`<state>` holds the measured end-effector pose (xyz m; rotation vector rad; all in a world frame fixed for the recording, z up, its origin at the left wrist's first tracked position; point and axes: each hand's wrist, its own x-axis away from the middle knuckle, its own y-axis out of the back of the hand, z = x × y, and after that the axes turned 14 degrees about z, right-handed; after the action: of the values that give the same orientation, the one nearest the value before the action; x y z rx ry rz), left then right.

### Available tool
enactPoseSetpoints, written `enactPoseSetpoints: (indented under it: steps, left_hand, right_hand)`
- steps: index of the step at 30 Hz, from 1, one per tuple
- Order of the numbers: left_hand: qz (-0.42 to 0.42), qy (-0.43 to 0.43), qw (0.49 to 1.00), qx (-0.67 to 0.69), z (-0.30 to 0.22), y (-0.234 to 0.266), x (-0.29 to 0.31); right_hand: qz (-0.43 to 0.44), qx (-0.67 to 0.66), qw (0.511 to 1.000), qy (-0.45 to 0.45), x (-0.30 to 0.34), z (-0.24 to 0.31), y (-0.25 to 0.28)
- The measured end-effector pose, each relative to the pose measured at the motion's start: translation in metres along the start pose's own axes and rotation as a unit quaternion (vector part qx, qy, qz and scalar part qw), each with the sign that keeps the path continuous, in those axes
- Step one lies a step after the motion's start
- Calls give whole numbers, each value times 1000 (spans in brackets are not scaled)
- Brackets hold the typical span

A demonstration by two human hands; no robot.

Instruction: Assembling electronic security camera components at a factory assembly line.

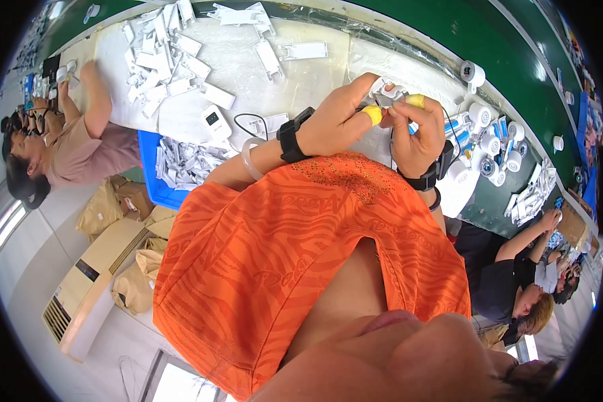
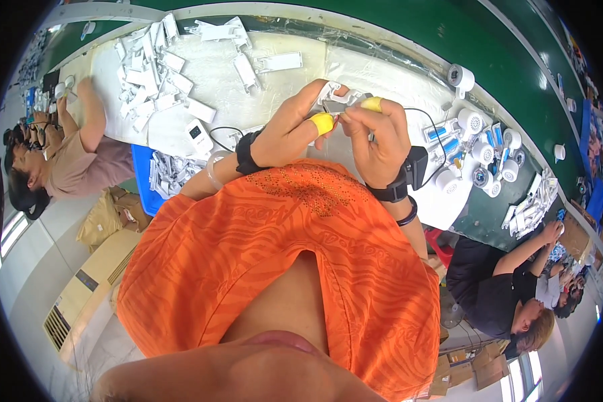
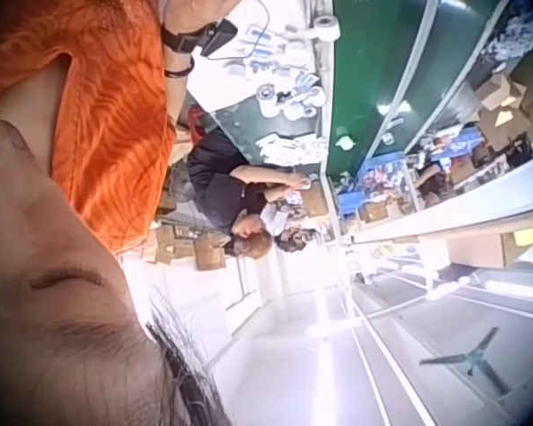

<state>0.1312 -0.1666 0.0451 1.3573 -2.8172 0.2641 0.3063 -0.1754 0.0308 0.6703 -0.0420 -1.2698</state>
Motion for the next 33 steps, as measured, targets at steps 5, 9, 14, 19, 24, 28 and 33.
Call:
enactPoseSetpoints:
  steps: [5, 9, 14, 19, 24, 28, 33]
  left_hand:
    - [1, 28, 999, 36, 6, 1, 1]
    - [3, 37, 999, 37, 7, 1, 0]
    - [9, 5, 1000, -2, 4, 3, 1]
    - [20, -10, 1000, -14, -1, 5, 0]
    - [10, 0, 1000, 0, 1, 3, -1]
    - [8, 4, 1000, -3, 2, 3, -2]
    - [9, -3, 1000, -15, 2, 3, -3]
  right_hand:
    - [4, 33, 999, 14, 0, -5, 1]
    - [5, 25, 1000, 10, -1, -6, 1]
    - [3, 13, 1000, -4, 2, -6, 0]
    - [1, 30, 1000, 8, 0, -6, 0]
    - [2, 32, 999, 1, 1, -8, 0]
    - [1, 37, 999, 11, -1, -9, 1]
    - [-2, 38, 999, 27, -2, -10, 1]
